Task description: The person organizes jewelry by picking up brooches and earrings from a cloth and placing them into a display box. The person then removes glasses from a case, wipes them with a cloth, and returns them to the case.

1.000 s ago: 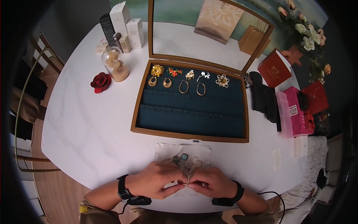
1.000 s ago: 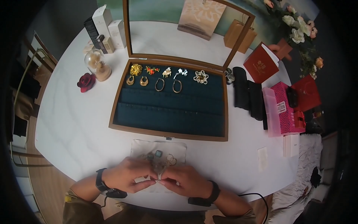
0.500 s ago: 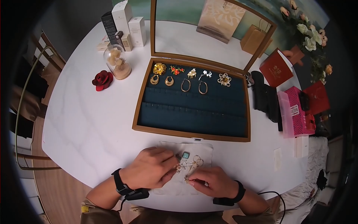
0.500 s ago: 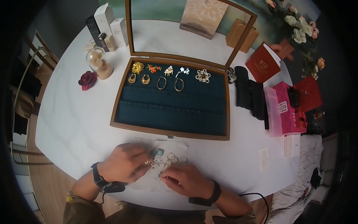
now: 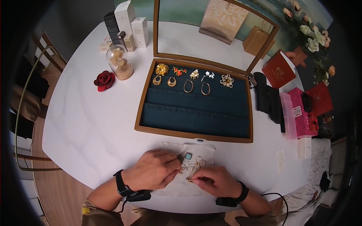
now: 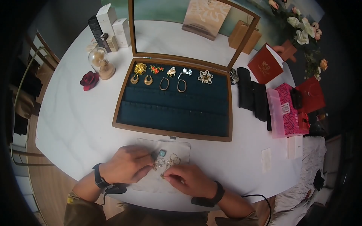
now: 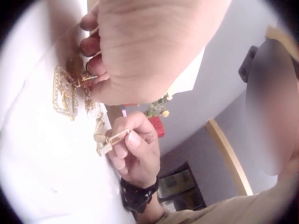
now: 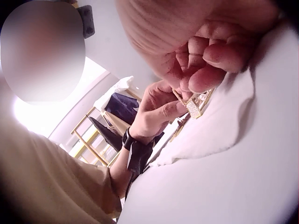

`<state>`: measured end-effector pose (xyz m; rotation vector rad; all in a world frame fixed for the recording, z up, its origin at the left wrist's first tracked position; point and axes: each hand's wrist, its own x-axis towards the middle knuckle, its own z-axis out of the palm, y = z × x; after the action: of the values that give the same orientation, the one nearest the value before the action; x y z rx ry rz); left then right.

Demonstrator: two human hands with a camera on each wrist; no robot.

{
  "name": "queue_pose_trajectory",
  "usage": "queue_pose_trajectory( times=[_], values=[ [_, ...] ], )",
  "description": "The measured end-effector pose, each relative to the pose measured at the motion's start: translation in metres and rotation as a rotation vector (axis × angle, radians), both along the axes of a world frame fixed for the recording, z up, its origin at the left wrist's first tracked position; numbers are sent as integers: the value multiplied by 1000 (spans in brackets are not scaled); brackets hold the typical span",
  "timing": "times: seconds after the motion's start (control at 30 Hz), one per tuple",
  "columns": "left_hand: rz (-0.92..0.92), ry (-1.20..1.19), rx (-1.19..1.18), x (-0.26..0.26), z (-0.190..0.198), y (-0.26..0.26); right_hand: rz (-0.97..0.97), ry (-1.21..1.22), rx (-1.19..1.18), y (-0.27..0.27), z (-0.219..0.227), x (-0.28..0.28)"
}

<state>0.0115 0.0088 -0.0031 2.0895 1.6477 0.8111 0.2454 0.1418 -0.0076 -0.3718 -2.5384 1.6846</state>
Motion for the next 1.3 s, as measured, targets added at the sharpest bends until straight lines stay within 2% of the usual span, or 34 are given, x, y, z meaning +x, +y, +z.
queue_pose_trajectory(
  times=[0.17, 0.3, 0.37, 0.43, 0.53, 0.67, 0.9, 1.0, 1.07, 1.1, 1.17, 1.2, 1.27, 1.3],
  values=[
    [0, -43, 14, 0, 2, 1, -45, 23, -155, 2, -3, 4],
    [-6, -184, -28, 2, 13, -1, -44, 25, -247, 5, -3, 6],
    [-10, -248, -68, 5, 16, 1, -39, 32, -397, 5, -3, 8],
    [-76, -292, 3, 10, 14, 2, -23, 40, -441, 5, -4, 9],
    [-163, -304, -9, 15, 3, 0, -9, 37, -563, 4, -2, 10],
    [-138, -262, 43, 18, -4, -1, 0, 53, -686, 2, -3, 11],
    [-109, -291, 81, 13, -2, -1, -6, 49, -701, 4, -6, 12],
    [-105, -298, 73, 13, -2, -1, 7, 124, -648, 2, -11, 10],
    [-108, -311, 72, 14, -2, -1, -10, 132, -468, 0, -13, 8],
    [-109, -311, 72, 14, -2, -1, -10, 133, -468, -3, -12, 7],
    [-127, -306, 53, 15, -2, -1, -150, 92, -490, -9, -8, 6],
    [-128, -307, 53, 15, -3, -2, -151, 92, -490, -8, -7, 6],
    [-136, -290, 38, 15, -4, -2, -90, 102, -288, -5, -5, 4],
    [-137, -290, 39, 15, -4, -3, -90, 102, -288, -5, -6, 4]
  ],
)
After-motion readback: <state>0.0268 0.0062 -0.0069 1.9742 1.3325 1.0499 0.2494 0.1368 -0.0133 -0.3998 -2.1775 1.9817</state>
